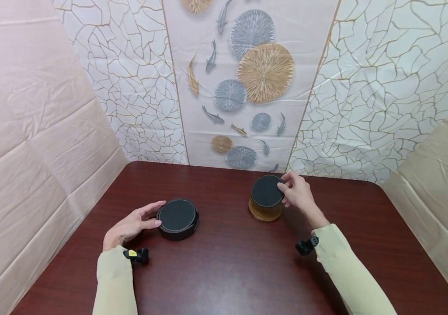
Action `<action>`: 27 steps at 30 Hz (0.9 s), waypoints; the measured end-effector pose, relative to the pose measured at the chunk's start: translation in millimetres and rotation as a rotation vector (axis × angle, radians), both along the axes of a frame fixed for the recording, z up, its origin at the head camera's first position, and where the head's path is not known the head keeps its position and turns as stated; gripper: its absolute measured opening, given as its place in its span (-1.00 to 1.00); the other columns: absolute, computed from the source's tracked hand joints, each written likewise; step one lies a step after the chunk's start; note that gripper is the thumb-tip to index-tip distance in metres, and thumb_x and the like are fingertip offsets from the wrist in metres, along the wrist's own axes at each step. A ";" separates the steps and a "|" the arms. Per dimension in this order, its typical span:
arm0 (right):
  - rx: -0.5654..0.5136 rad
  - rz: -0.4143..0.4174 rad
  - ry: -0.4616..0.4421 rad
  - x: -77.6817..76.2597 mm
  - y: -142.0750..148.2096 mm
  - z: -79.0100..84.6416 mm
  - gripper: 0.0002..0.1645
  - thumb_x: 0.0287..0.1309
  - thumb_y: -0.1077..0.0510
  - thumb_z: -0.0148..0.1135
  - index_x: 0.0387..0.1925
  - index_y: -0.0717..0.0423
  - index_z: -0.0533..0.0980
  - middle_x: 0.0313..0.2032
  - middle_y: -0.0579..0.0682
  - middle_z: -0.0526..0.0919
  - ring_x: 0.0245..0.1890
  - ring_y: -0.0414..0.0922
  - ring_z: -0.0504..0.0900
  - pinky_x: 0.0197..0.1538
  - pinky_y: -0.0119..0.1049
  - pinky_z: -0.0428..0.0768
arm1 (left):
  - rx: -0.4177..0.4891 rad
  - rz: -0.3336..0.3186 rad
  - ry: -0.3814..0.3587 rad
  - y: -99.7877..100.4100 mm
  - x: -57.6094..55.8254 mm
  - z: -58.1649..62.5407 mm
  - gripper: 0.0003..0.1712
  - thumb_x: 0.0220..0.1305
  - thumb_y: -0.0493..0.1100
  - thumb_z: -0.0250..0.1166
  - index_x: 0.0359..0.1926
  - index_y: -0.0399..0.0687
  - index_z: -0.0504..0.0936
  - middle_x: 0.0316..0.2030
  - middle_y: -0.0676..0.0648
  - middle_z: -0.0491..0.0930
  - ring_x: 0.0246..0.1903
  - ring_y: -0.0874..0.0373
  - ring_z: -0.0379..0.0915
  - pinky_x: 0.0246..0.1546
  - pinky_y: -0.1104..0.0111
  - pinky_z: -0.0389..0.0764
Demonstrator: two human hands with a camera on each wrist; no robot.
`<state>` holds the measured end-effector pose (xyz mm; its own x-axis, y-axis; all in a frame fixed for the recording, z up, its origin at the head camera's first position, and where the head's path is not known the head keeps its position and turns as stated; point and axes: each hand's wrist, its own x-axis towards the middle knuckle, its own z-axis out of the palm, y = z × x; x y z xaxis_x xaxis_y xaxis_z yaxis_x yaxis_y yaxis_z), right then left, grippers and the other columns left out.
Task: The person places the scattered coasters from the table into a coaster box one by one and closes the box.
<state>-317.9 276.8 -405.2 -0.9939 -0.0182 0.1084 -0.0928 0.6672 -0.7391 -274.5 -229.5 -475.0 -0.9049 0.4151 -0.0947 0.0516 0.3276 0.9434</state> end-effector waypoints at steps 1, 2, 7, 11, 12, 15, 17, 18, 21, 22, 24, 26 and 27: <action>-0.012 -0.002 -0.006 -0.6 -3.1 -0.9 -0.61 0.37 0.15 0.15 0.10 0.30 0.35 -0.37 0.23 0.63 -0.67 -0.06 0.63 -0.54 -0.07 0.65 | -0.001 0.000 0.000 0.3 -0.1 0.3 -0.17 0.22 -0.04 0.39 0.46 0.19 0.24 0.41 -0.04 0.30 0.34 -0.07 0.31 0.11 0.46 0.47; -0.021 -0.002 -0.012 -1.5 -6.1 -2.0 -0.61 0.37 0.15 0.15 0.10 0.30 0.35 -0.37 0.22 0.63 -0.67 -0.06 0.62 -0.53 -0.08 0.65 | -0.002 0.001 -0.002 0.6 -0.2 0.8 -0.17 0.21 -0.04 0.39 0.46 0.20 0.24 0.40 -0.04 0.31 0.34 -0.06 0.31 0.11 0.46 0.48; -0.076 0.007 -0.028 -5.3 -25.0 -4.2 -0.62 0.37 0.14 0.16 0.10 0.26 0.38 -0.41 0.18 0.59 -0.66 -0.03 0.62 -0.51 -0.05 0.66 | -0.013 0.001 0.011 1.4 -0.7 1.4 -0.17 0.22 -0.03 0.39 0.46 0.20 0.24 0.40 -0.04 0.32 0.33 -0.06 0.31 0.11 0.45 0.48; -0.123 0.034 -0.027 -6.4 -43.7 -3.1 -0.63 0.36 0.14 0.17 0.09 0.24 0.39 -0.41 0.16 0.57 -0.66 -0.01 0.62 -0.49 0.02 0.65 | -0.008 -0.002 0.005 0.5 0.2 0.8 -0.17 0.23 -0.03 0.38 0.46 0.19 0.23 0.41 -0.04 0.29 0.34 -0.07 0.30 0.11 0.46 0.47; -0.136 0.041 -0.031 -6.3 -48.6 -2.9 -0.64 0.36 0.13 0.17 0.09 0.23 0.39 -0.41 0.15 0.58 -0.66 -0.01 0.62 -0.49 0.04 0.65 | -0.006 -0.004 0.003 0.3 0.6 0.5 -0.17 0.23 -0.04 0.38 0.46 0.18 0.23 0.41 -0.04 0.29 0.34 -0.07 0.29 0.11 0.46 0.47; -0.180 0.060 -0.047 -5.1 -60.7 -5.2 -0.65 0.36 0.13 0.17 0.08 0.21 0.40 -0.40 0.14 0.57 -0.67 -0.04 0.61 -0.47 0.09 0.64 | -0.007 -0.011 0.008 1.1 1.0 0.1 -0.17 0.24 -0.05 0.37 0.47 0.14 0.22 0.42 -0.08 0.28 0.34 -0.10 0.29 0.10 0.47 0.47; -0.200 0.070 -0.055 -4.2 -67.2 -7.4 -0.65 0.37 0.14 0.16 0.09 0.20 0.40 -0.39 0.14 0.57 -0.67 -0.04 0.61 -0.47 0.10 0.64 | -0.006 -0.013 0.011 2.3 1.0 0.5 -0.17 0.24 -0.05 0.37 0.47 0.13 0.22 0.42 -0.09 0.28 0.34 -0.11 0.29 0.11 0.47 0.47; -0.206 0.071 -0.059 -3.7 -70.3 -8.5 -0.66 0.37 0.13 0.17 0.08 0.17 0.41 -0.40 0.13 0.57 -0.66 -0.03 0.61 -0.47 0.09 0.64 | -0.009 -0.013 0.013 2.6 0.8 0.6 -0.17 0.24 -0.04 0.37 0.47 0.13 0.21 0.42 -0.09 0.27 0.35 -0.11 0.28 0.11 0.46 0.47; -0.233 0.088 -0.066 -2.5 -79.0 -11.3 -0.66 0.36 0.12 0.17 0.08 0.16 0.41 -0.39 0.13 0.57 -0.65 -0.01 0.61 -0.53 0.00 0.63 | -0.016 -0.004 0.013 2.1 0.3 0.2 -0.17 0.23 -0.03 0.37 0.47 0.16 0.22 0.43 -0.07 0.26 0.36 -0.11 0.27 0.13 0.44 0.46; -0.246 0.097 -0.068 -2.0 -82.2 -11.7 -0.66 0.36 0.12 0.17 0.08 0.17 0.41 -0.38 0.14 0.58 -0.65 -0.02 0.60 -0.55 -0.04 0.63 | -0.017 -0.005 0.014 1.7 0.2 -0.2 -0.17 0.24 -0.03 0.37 0.47 0.16 0.22 0.44 -0.07 0.25 0.36 -0.12 0.26 0.16 0.39 0.46; -0.281 0.112 -0.071 -1.2 -89.3 -12.5 -0.66 0.35 0.13 0.18 0.08 0.18 0.41 -0.37 0.14 0.58 -0.67 -0.04 0.59 -0.59 -0.11 0.61 | -0.020 0.000 0.011 0.9 0.4 -0.8 -0.17 0.24 -0.02 0.37 0.47 0.17 0.22 0.44 -0.06 0.24 0.37 -0.13 0.26 0.17 0.39 0.46; -0.315 0.134 -0.066 -0.3 -97.1 -13.6 -0.64 0.34 0.15 0.19 0.08 0.23 0.40 -0.36 0.16 0.59 -0.70 -0.08 0.57 -0.63 -0.15 0.59 | -0.022 0.004 0.009 0.6 0.9 -0.8 -0.17 0.24 -0.03 0.37 0.47 0.18 0.22 0.44 -0.06 0.24 0.37 -0.12 0.26 0.16 0.40 0.46; -0.330 0.143 -0.065 0.2 -101.5 -13.9 -0.64 0.34 0.16 0.20 0.07 0.24 0.40 -0.35 0.16 0.59 -0.71 -0.10 0.56 -0.63 -0.14 0.59 | -0.022 0.004 0.011 0.7 1.1 -0.7 -0.17 0.24 -0.03 0.37 0.47 0.18 0.22 0.44 -0.06 0.24 0.37 -0.12 0.25 0.16 0.41 0.46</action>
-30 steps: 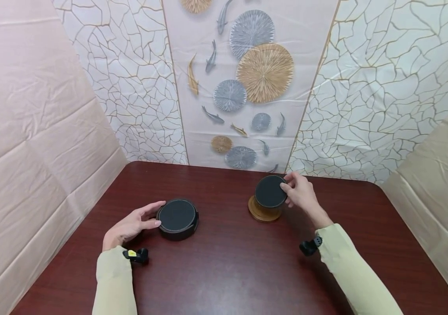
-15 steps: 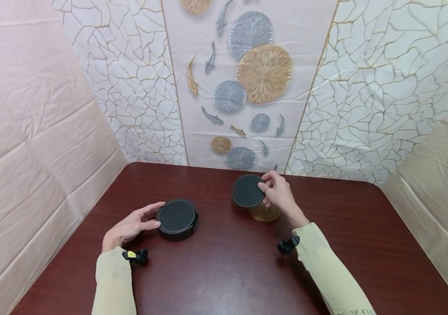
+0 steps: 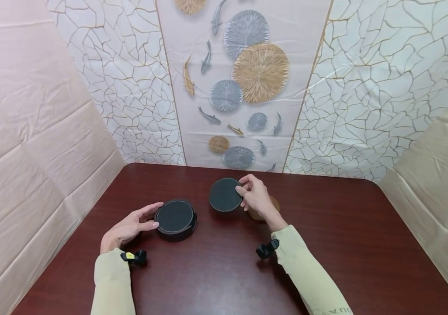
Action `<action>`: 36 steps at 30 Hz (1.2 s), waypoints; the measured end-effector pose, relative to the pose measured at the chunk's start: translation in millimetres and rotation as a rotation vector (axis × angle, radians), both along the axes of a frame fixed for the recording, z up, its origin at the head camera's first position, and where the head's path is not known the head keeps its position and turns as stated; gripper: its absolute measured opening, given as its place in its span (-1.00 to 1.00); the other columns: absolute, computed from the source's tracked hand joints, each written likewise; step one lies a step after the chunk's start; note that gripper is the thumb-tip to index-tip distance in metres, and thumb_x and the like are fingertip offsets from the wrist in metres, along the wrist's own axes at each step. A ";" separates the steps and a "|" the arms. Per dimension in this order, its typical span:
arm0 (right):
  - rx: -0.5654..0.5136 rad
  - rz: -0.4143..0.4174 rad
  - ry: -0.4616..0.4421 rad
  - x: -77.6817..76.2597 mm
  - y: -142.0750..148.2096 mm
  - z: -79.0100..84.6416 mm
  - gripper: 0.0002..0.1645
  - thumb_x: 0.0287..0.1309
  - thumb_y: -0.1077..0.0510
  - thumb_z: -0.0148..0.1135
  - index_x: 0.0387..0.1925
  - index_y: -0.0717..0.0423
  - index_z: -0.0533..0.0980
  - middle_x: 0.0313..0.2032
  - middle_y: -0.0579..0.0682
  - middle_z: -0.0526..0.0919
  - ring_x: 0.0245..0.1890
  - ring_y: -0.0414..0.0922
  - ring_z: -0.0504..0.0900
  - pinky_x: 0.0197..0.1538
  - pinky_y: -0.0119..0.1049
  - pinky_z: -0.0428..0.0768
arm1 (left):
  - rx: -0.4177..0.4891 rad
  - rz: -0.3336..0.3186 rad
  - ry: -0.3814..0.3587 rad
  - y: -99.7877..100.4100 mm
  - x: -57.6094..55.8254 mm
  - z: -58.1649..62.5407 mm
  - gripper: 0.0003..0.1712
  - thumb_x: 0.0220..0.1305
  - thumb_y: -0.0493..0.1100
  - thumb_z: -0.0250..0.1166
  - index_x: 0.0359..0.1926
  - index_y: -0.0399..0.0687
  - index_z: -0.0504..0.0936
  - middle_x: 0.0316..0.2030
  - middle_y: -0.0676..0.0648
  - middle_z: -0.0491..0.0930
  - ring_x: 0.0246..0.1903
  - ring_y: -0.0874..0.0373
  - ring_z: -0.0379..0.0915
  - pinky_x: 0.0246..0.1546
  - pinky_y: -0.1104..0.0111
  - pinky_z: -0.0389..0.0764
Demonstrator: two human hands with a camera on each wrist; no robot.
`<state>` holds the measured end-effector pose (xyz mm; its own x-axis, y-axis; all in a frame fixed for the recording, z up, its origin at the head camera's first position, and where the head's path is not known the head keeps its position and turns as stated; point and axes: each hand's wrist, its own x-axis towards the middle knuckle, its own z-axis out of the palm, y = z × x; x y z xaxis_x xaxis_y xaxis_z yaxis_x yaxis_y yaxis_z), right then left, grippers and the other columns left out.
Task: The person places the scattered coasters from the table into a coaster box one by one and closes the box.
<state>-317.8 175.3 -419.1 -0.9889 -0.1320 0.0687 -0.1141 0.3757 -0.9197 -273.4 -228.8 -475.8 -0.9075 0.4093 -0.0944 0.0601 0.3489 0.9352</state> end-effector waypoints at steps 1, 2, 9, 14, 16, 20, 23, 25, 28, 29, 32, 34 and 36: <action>-0.013 0.008 0.002 0.5 -4.2 -0.2 -0.65 0.33 0.17 0.20 0.06 0.25 0.41 -0.36 0.15 0.59 -0.72 -0.11 0.56 -0.62 -0.09 0.59 | -0.001 -0.001 0.001 0.1 0.3 0.1 -0.17 0.24 -0.03 0.37 0.48 0.18 0.21 0.44 -0.06 0.24 0.38 -0.12 0.25 0.16 0.42 0.46; -0.025 0.013 0.000 1.0 -8.4 -0.8 -0.66 0.33 0.17 0.21 0.05 0.24 0.41 -0.38 0.15 0.59 -0.72 -0.11 0.56 -0.61 -0.04 0.60 | 0.000 0.002 0.000 0.4 0.6 0.5 -0.17 0.24 -0.03 0.37 0.48 0.18 0.21 0.44 -0.05 0.25 0.38 -0.11 0.25 0.13 0.46 0.46; -0.059 0.048 -0.038 4.8 -35.1 -6.4 -0.72 0.32 0.18 0.22 0.00 0.19 0.44 -0.52 0.07 0.53 -0.74 -0.10 0.53 -0.58 0.07 0.59 | 0.004 -0.007 -0.002 1.4 -0.3 -0.3 -0.17 0.23 -0.02 0.38 0.47 0.20 0.22 0.42 -0.05 0.28 0.37 -0.09 0.26 0.10 0.51 0.46; -0.083 0.088 -0.032 6.1 -55.5 -10.4 -0.73 0.32 0.20 0.21 -0.01 0.22 0.45 -0.55 0.07 0.52 -0.76 -0.10 0.52 -0.64 -0.01 0.57 | 0.021 -0.018 -0.016 0.9 -1.2 -0.5 -0.16 0.22 -0.04 0.39 0.47 0.17 0.22 0.42 -0.07 0.29 0.37 -0.09 0.26 0.09 0.53 0.46; -0.083 0.101 -0.033 6.7 -64.0 -10.4 -0.74 0.31 0.19 0.22 -0.02 0.19 0.45 -0.54 0.08 0.53 -0.75 -0.09 0.52 -0.64 -0.01 0.57 | 0.036 -0.024 -0.018 0.6 -1.6 -0.6 -0.16 0.23 -0.06 0.38 0.47 0.15 0.22 0.42 -0.08 0.27 0.38 -0.10 0.25 0.09 0.53 0.46; -0.072 0.121 -0.055 9.0 -81.2 -8.8 -0.74 0.31 0.16 0.23 -0.03 0.14 0.46 -0.49 0.08 0.57 -0.75 -0.08 0.53 -0.61 0.01 0.59 | 0.051 -0.022 -0.017 0.3 -1.5 -1.2 -0.17 0.23 -0.06 0.39 0.47 0.16 0.23 0.42 -0.08 0.29 0.38 -0.11 0.24 0.08 0.56 0.46; -0.060 0.137 -0.083 11.7 -94.0 -8.7 -0.74 0.31 0.16 0.24 -0.02 0.12 0.45 -0.47 0.08 0.58 -0.74 -0.10 0.53 -0.60 -0.02 0.60 | 0.055 -0.030 -0.014 -0.2 -0.8 -1.8 -0.16 0.23 -0.05 0.39 0.47 0.15 0.22 0.41 -0.10 0.29 0.38 -0.12 0.24 0.07 0.56 0.45; -0.052 0.143 -0.100 13.4 -101.6 -9.3 -0.74 0.30 0.17 0.24 -0.02 0.11 0.45 -0.46 0.08 0.58 -0.74 -0.11 0.53 -0.62 -0.10 0.60 | 0.059 -0.037 -0.015 -0.4 -0.7 -2.1 -0.17 0.23 -0.05 0.38 0.47 0.15 0.22 0.41 -0.11 0.29 0.37 -0.12 0.25 0.08 0.55 0.46; -0.040 0.151 -0.098 14.7 -111.3 -11.7 -0.73 0.29 0.16 0.25 -0.02 0.11 0.45 -0.45 0.08 0.58 -0.74 -0.11 0.54 -0.64 -0.20 0.58 | 0.060 -0.038 -0.017 -0.4 -1.4 -2.2 -0.18 0.24 -0.05 0.38 0.46 0.17 0.23 0.41 -0.09 0.29 0.36 -0.12 0.27 0.08 0.52 0.47; -0.040 0.154 -0.095 15.0 -114.2 -12.2 -0.73 0.30 0.16 0.25 -0.02 0.11 0.45 -0.44 0.08 0.59 -0.74 -0.11 0.54 -0.65 -0.21 0.58 | 0.058 -0.036 -0.017 -0.5 -1.8 -2.1 -0.18 0.24 -0.04 0.38 0.46 0.18 0.23 0.41 -0.09 0.29 0.36 -0.12 0.27 0.08 0.51 0.48; -0.035 0.165 -0.088 14.8 -121.3 -15.1 -0.73 0.29 0.14 0.26 -0.03 0.10 0.45 -0.42 0.08 0.60 -0.73 -0.12 0.55 -0.64 -0.19 0.59 | 0.048 -0.025 -0.020 -1.0 -2.8 -1.7 -0.19 0.23 -0.02 0.38 0.45 0.22 0.25 0.40 -0.06 0.31 0.34 -0.10 0.30 0.10 0.47 0.49; -0.026 0.176 -0.089 14.8 -124.5 -17.1 -0.74 0.29 0.12 0.27 -0.04 0.08 0.46 -0.42 0.07 0.61 -0.73 -0.11 0.56 -0.62 -0.16 0.60 | 0.044 -0.025 -0.019 -1.3 -3.3 -1.5 -0.20 0.23 -0.02 0.37 0.45 0.21 0.25 0.40 -0.07 0.31 0.33 -0.11 0.30 0.11 0.45 0.48; -0.002 0.191 -0.083 14.6 -126.5 -20.3 -0.73 0.28 0.10 0.28 -0.06 0.08 0.47 -0.43 0.05 0.63 -0.72 -0.11 0.56 -0.60 -0.14 0.61 | 0.045 -0.022 -0.020 -1.2 -3.5 -1.6 -0.20 0.23 -0.02 0.38 0.45 0.21 0.25 0.40 -0.06 0.31 0.33 -0.10 0.31 0.12 0.44 0.48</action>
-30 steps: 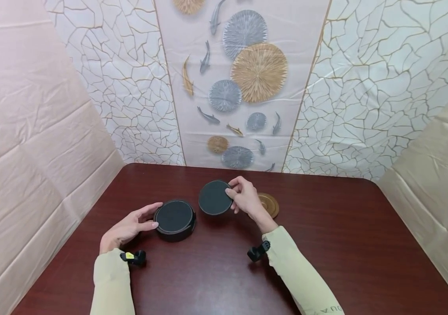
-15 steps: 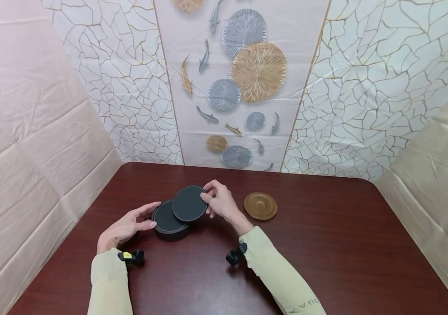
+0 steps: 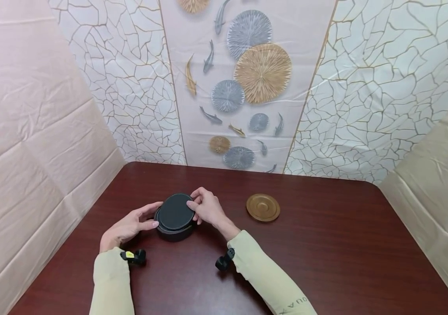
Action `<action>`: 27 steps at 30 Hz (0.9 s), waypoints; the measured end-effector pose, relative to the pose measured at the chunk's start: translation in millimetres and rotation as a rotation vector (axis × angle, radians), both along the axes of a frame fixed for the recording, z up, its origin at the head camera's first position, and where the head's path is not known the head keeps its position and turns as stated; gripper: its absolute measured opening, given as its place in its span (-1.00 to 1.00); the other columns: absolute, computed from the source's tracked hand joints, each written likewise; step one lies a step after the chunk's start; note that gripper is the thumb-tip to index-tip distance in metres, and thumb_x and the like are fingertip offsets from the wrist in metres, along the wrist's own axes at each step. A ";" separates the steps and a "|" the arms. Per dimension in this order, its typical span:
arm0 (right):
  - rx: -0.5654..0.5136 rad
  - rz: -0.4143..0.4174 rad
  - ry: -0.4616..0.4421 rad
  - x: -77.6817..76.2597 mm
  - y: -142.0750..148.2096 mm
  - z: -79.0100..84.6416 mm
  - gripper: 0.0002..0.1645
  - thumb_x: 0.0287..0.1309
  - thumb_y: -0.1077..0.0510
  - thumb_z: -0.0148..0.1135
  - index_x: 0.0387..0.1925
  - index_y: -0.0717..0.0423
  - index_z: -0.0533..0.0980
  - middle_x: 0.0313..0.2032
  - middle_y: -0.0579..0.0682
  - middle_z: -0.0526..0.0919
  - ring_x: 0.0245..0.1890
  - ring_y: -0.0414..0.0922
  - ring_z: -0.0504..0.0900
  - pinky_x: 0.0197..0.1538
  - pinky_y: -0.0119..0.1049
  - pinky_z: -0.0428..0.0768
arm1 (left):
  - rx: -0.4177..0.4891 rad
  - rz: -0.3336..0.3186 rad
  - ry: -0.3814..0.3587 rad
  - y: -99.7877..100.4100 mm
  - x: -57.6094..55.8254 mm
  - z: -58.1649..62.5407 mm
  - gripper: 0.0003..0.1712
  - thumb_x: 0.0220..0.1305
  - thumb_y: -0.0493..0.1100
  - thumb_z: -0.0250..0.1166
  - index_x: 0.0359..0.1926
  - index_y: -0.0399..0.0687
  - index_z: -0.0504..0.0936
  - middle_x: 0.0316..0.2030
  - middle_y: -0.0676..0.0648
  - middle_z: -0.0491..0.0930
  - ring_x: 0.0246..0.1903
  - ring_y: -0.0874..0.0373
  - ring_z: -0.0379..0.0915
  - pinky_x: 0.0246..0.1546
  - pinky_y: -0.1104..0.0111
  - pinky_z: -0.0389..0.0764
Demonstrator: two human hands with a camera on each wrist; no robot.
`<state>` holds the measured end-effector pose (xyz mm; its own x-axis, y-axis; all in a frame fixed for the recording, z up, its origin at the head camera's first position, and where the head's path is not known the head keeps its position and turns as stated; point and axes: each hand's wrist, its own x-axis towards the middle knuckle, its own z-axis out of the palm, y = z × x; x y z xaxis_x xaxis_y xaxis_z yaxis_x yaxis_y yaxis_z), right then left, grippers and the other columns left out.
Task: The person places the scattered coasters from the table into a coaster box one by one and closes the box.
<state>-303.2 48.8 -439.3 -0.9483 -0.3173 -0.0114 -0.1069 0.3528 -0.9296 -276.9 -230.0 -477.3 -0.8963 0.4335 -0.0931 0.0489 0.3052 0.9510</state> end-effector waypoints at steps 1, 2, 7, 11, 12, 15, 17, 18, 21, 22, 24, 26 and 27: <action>0.018 0.009 0.008 0.2 -0.8 -0.8 -0.73 0.27 0.08 0.29 -0.07 0.07 0.47 -0.44 0.04 0.64 -0.72 -0.11 0.57 -0.59 -0.12 0.62 | 0.002 0.000 0.001 0.1 -0.1 0.0 -0.20 0.23 -0.02 0.38 0.45 0.20 0.26 0.40 -0.06 0.31 0.33 -0.10 0.30 0.12 0.44 0.48; 0.042 0.018 0.020 0.2 -1.4 -1.7 -0.72 0.27 0.06 0.29 -0.07 0.08 0.48 -0.45 0.02 0.65 -0.72 -0.10 0.57 -0.58 -0.11 0.62 | 0.002 -0.001 0.003 0.2 -0.2 0.1 -0.20 0.23 -0.02 0.38 0.44 0.19 0.26 0.40 -0.07 0.31 0.34 -0.10 0.30 0.12 0.44 0.48; 0.179 0.032 0.080 0.1 -3.4 -2.8 -0.71 0.25 0.01 0.30 -0.10 0.05 0.49 -0.51 -0.04 0.61 -0.68 -0.07 0.57 -0.59 -0.17 0.58 | -0.003 -0.001 0.009 0.1 -1.3 -0.3 -0.21 0.23 -0.02 0.38 0.44 0.19 0.27 0.40 -0.06 0.31 0.34 -0.09 0.30 0.11 0.47 0.47; 0.257 0.035 0.109 -1.0 -4.7 -1.7 -0.70 0.25 -0.01 0.30 -0.10 0.05 0.49 -0.53 -0.04 0.56 -0.67 -0.08 0.55 -0.63 -0.28 0.51 | -0.012 0.004 0.011 -0.8 -1.2 -0.6 -0.21 0.23 -0.02 0.38 0.44 0.20 0.27 0.40 -0.06 0.32 0.33 -0.09 0.31 0.11 0.47 0.47; 0.273 0.037 0.114 -1.2 -5.2 -1.2 -0.70 0.25 -0.01 0.29 -0.09 0.05 0.49 -0.53 -0.04 0.55 -0.67 -0.10 0.54 -0.63 -0.29 0.50 | -0.013 0.004 0.012 -1.0 -1.1 -0.7 -0.21 0.23 -0.02 0.38 0.44 0.20 0.27 0.40 -0.06 0.32 0.33 -0.09 0.31 0.11 0.48 0.47; 0.315 0.045 0.126 -1.1 -6.5 1.4 -0.69 0.26 -0.01 0.28 -0.08 0.07 0.48 -0.51 -0.02 0.54 -0.69 -0.14 0.51 -0.62 -0.29 0.49 | -0.014 0.003 0.017 -1.1 -0.5 0.0 -0.21 0.23 -0.02 0.37 0.44 0.19 0.26 0.39 -0.06 0.32 0.32 -0.09 0.31 0.10 0.49 0.47; 0.341 0.045 0.133 -0.8 -7.5 2.7 -0.69 0.26 0.01 0.28 -0.08 0.08 0.48 -0.49 -0.02 0.54 -0.70 -0.14 0.50 -0.62 -0.29 0.49 | -0.009 0.002 0.018 -1.0 0.0 0.6 -0.20 0.23 -0.03 0.37 0.44 0.18 0.26 0.40 -0.07 0.32 0.33 -0.09 0.31 0.10 0.50 0.46; 0.356 0.044 0.135 -0.7 -8.0 2.9 -0.71 0.27 0.02 0.28 -0.09 0.07 0.49 -0.49 -0.02 0.54 -0.70 -0.15 0.50 -0.62 -0.29 0.49 | -0.006 0.002 0.018 -1.0 0.1 0.8 -0.20 0.23 -0.03 0.37 0.45 0.17 0.26 0.40 -0.07 0.32 0.33 -0.09 0.31 0.09 0.51 0.46; 0.376 0.048 0.139 -0.1 -9.4 2.2 -0.79 0.27 0.06 0.27 -0.14 0.05 0.50 -0.47 -0.02 0.55 -0.72 -0.14 0.50 -0.63 -0.29 0.51 | 0.003 0.004 0.014 -0.7 0.7 1.3 -0.19 0.23 -0.04 0.38 0.45 0.15 0.25 0.40 -0.08 0.31 0.33 -0.09 0.30 0.09 0.53 0.46; 0.376 0.048 0.142 0.0 -9.7 1.8 -0.82 0.27 0.07 0.27 -0.16 0.04 0.50 -0.46 -0.02 0.55 -0.72 -0.14 0.50 -0.63 -0.28 0.51 | 0.003 0.004 0.014 -0.6 1.0 1.5 -0.19 0.23 -0.04 0.38 0.45 0.14 0.25 0.40 -0.08 0.31 0.33 -0.09 0.31 0.09 0.53 0.46; 0.365 0.051 0.148 0.1 -9.5 0.3 -0.86 0.28 0.08 0.26 -0.20 0.03 0.51 -0.47 -0.03 0.57 -0.73 -0.14 0.51 -0.64 -0.27 0.53 | 0.008 0.002 0.015 -0.3 1.6 2.0 -0.19 0.23 -0.05 0.38 0.46 0.13 0.24 0.40 -0.08 0.31 0.33 -0.09 0.30 0.08 0.54 0.46; 0.341 0.054 0.153 -0.4 -7.8 -1.2 -0.88 0.30 0.07 0.23 -0.21 0.01 0.52 -0.47 -0.04 0.58 -0.71 -0.14 0.53 -0.63 -0.26 0.54 | 0.010 0.001 0.017 0.0 2.1 2.4 -0.18 0.23 -0.06 0.38 0.46 0.11 0.24 0.40 -0.08 0.31 0.33 -0.10 0.31 0.08 0.53 0.46; 0.331 0.053 0.153 -0.6 -6.5 -1.7 -0.88 0.31 0.05 0.22 -0.22 0.00 0.53 -0.48 -0.05 0.58 -0.70 -0.14 0.53 -0.63 -0.26 0.54 | 0.010 0.001 0.016 0.2 2.0 2.1 -0.18 0.23 -0.06 0.38 0.46 0.11 0.24 0.40 -0.07 0.31 0.33 -0.09 0.31 0.08 0.53 0.46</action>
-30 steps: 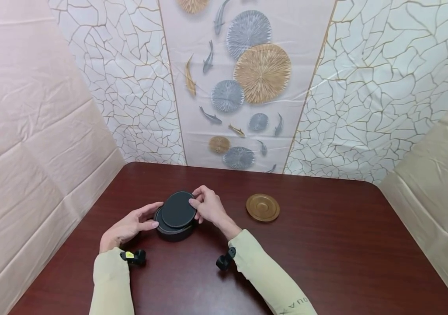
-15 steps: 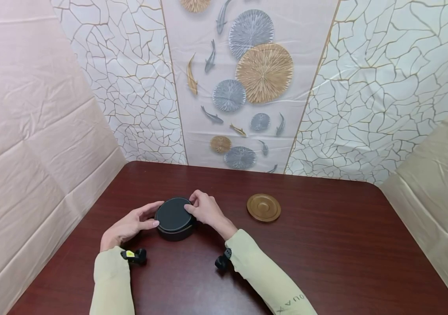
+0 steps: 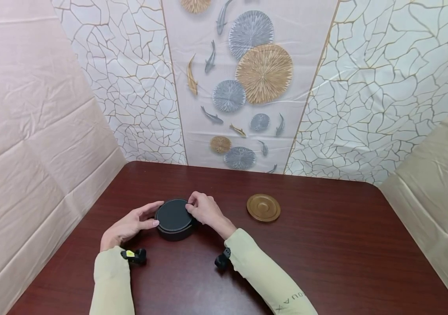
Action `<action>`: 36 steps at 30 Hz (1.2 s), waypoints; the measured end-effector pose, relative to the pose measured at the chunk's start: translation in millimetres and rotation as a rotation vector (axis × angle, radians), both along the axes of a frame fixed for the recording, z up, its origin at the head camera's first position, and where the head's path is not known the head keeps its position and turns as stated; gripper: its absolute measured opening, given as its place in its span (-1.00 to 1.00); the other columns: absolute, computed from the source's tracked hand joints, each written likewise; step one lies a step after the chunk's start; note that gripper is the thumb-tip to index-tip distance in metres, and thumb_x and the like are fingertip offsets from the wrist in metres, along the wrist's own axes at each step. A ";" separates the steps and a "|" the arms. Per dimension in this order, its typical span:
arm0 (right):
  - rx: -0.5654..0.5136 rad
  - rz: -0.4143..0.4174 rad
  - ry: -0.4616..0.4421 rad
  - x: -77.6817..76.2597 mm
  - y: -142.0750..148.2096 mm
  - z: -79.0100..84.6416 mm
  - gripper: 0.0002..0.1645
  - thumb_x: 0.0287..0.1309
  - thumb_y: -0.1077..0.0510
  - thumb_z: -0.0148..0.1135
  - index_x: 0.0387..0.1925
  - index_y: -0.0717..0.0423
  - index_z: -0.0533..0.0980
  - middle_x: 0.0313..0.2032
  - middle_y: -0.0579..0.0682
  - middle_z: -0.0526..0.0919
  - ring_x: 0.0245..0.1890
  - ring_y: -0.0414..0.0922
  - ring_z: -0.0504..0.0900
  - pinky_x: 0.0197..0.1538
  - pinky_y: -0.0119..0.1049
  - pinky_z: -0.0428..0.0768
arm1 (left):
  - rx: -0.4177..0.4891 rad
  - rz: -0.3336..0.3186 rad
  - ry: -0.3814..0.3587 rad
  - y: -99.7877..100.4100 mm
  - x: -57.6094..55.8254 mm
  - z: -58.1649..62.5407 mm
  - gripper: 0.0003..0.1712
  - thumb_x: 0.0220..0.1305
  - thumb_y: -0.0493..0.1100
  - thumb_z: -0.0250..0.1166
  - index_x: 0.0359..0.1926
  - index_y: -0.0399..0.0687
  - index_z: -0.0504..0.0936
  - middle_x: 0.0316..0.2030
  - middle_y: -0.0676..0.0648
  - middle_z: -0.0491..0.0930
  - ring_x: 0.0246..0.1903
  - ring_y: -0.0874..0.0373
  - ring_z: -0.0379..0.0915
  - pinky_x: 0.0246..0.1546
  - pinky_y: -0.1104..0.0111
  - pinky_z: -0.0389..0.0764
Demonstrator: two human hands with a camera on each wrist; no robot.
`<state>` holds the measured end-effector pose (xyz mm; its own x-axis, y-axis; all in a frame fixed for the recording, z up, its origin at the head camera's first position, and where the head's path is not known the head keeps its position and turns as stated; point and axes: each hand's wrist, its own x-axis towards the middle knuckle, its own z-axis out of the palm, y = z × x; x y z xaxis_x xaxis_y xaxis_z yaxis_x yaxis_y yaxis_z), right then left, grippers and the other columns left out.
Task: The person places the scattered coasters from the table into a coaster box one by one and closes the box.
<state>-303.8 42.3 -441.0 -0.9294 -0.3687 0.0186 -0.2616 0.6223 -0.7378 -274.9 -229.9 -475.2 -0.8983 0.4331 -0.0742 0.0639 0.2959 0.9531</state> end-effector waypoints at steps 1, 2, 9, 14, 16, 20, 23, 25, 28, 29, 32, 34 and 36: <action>-0.011 -0.002 -0.003 -0.4 1.7 -0.3 -0.88 0.32 0.04 0.21 -0.22 -0.01 0.53 -0.49 -0.06 0.58 -0.69 -0.15 0.54 -0.62 -0.27 0.54 | -0.004 0.001 0.000 0.2 0.0 0.1 -0.18 0.23 -0.06 0.38 0.46 0.11 0.23 0.40 -0.07 0.31 0.33 -0.09 0.31 0.08 0.53 0.47; -0.022 -0.003 -0.007 -0.9 3.7 -0.3 -0.87 0.33 0.02 0.20 -0.22 -0.02 0.54 -0.50 -0.06 0.58 -0.67 -0.14 0.55 -0.62 -0.27 0.55 | -0.005 0.003 0.000 0.3 -0.4 -0.2 -0.17 0.23 -0.06 0.38 0.46 0.11 0.23 0.40 -0.07 0.31 0.33 -0.08 0.31 0.08 0.53 0.46; -0.031 -0.032 -0.030 -1.4 22.5 7.2 -0.86 0.34 -0.01 0.17 -0.22 -0.06 0.55 -0.53 -0.03 0.56 -0.60 -0.04 0.59 -0.58 -0.26 0.54 | -0.024 -0.004 0.017 0.5 -1.8 -0.7 -0.16 0.24 -0.05 0.38 0.48 0.07 0.21 0.41 -0.11 0.31 0.34 -0.09 0.30 0.09 0.52 0.46; -0.030 -0.066 -0.035 -3.0 40.2 9.8 -0.87 0.34 -0.01 0.18 -0.22 -0.07 0.55 -0.44 -0.02 0.60 -0.51 0.04 0.64 -0.56 -0.25 0.54 | -0.019 0.003 0.007 1.1 -2.4 0.8 -0.17 0.22 -0.05 0.39 0.46 0.14 0.24 0.39 -0.06 0.34 0.34 -0.06 0.29 0.08 0.54 0.46; -0.028 -0.075 -0.033 -3.6 47.2 9.7 -0.87 0.34 -0.01 0.17 -0.22 -0.07 0.55 -0.42 0.01 0.62 -0.50 0.05 0.64 -0.57 -0.26 0.53 | -0.015 0.000 0.007 0.9 -2.1 1.1 -0.17 0.22 -0.05 0.39 0.46 0.13 0.24 0.39 -0.06 0.33 0.34 -0.07 0.29 0.08 0.54 0.46; -0.017 -0.091 -0.021 -1.4 62.3 8.9 -0.87 0.34 0.01 0.18 -0.22 -0.05 0.55 -0.41 0.05 0.63 -0.50 0.05 0.64 -0.56 -0.26 0.52 | -0.008 0.001 0.004 0.5 -1.4 0.5 -0.17 0.22 -0.05 0.39 0.46 0.13 0.24 0.39 -0.06 0.32 0.34 -0.08 0.30 0.07 0.54 0.47; 0.005 -0.102 -0.008 1.2 76.0 6.3 -0.86 0.33 0.02 0.18 -0.21 -0.03 0.56 -0.40 0.05 0.64 -0.55 -0.02 0.62 -0.54 -0.27 0.53 | 0.002 -0.003 0.004 0.7 -1.8 -0.8 -0.17 0.22 -0.05 0.39 0.46 0.13 0.24 0.39 -0.07 0.32 0.34 -0.09 0.29 0.07 0.54 0.47; 0.024 -0.110 -0.005 2.8 86.7 4.6 -0.85 0.34 0.02 0.17 -0.20 -0.02 0.56 -0.40 0.04 0.65 -0.56 -0.07 0.61 -0.54 -0.26 0.53 | 0.005 -0.010 0.005 0.7 -2.1 -1.5 -0.17 0.23 -0.05 0.38 0.46 0.12 0.23 0.40 -0.08 0.32 0.34 -0.09 0.28 0.08 0.54 0.47; 0.053 -0.131 -0.007 4.1 104.5 3.3 -0.83 0.34 0.00 0.17 -0.18 -0.01 0.55 -0.41 0.08 0.65 -0.55 -0.05 0.63 -0.55 -0.26 0.54 | 0.004 -0.016 0.003 0.0 -1.9 -1.9 -0.17 0.24 -0.05 0.38 0.47 0.10 0.22 0.40 -0.08 0.31 0.34 -0.09 0.28 0.07 0.53 0.48; 0.062 -0.135 -0.002 3.9 110.7 3.1 -0.82 0.35 0.00 0.16 -0.17 0.00 0.55 -0.42 0.08 0.64 -0.55 -0.04 0.62 -0.56 -0.25 0.54 | 0.005 -0.015 0.002 -0.3 -1.7 -1.8 -0.16 0.24 -0.06 0.38 0.48 0.09 0.21 0.40 -0.08 0.31 0.34 -0.10 0.28 0.07 0.53 0.48; 0.086 -0.153 0.003 2.8 127.9 2.7 -0.80 0.36 0.00 0.14 -0.15 0.03 0.54 -0.46 0.11 0.63 -0.57 -0.03 0.61 -0.57 -0.25 0.52 | 0.001 -0.010 0.001 -1.2 -0.8 -1.1 -0.16 0.24 -0.06 0.38 0.48 0.08 0.21 0.40 -0.08 0.31 0.34 -0.10 0.28 0.06 0.53 0.49; 0.109 -0.159 0.011 1.8 138.6 2.2 -0.79 0.36 0.02 0.13 -0.15 0.05 0.54 -0.49 0.09 0.63 -0.60 -0.07 0.59 -0.56 -0.26 0.52 | 0.000 -0.008 0.005 -1.5 -0.7 -0.7 -0.16 0.23 -0.06 0.38 0.48 0.08 0.21 0.40 -0.08 0.31 0.34 -0.10 0.28 0.07 0.53 0.48; 0.126 -0.167 0.003 0.9 148.3 1.4 -0.80 0.37 0.02 0.12 -0.18 0.05 0.54 -0.52 0.08 0.62 -0.62 -0.09 0.56 -0.53 -0.26 0.52 | -0.004 -0.011 0.006 -1.5 -0.8 -0.5 -0.16 0.23 -0.05 0.38 0.48 0.09 0.22 0.40 -0.08 0.31 0.35 -0.10 0.28 0.07 0.53 0.48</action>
<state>-302.9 190.6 -439.5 -0.9778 -0.2091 -0.0147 -0.1494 0.7443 -0.6509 -275.7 -231.4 -475.8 -0.8941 0.4423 -0.0700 0.0732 0.2985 0.9516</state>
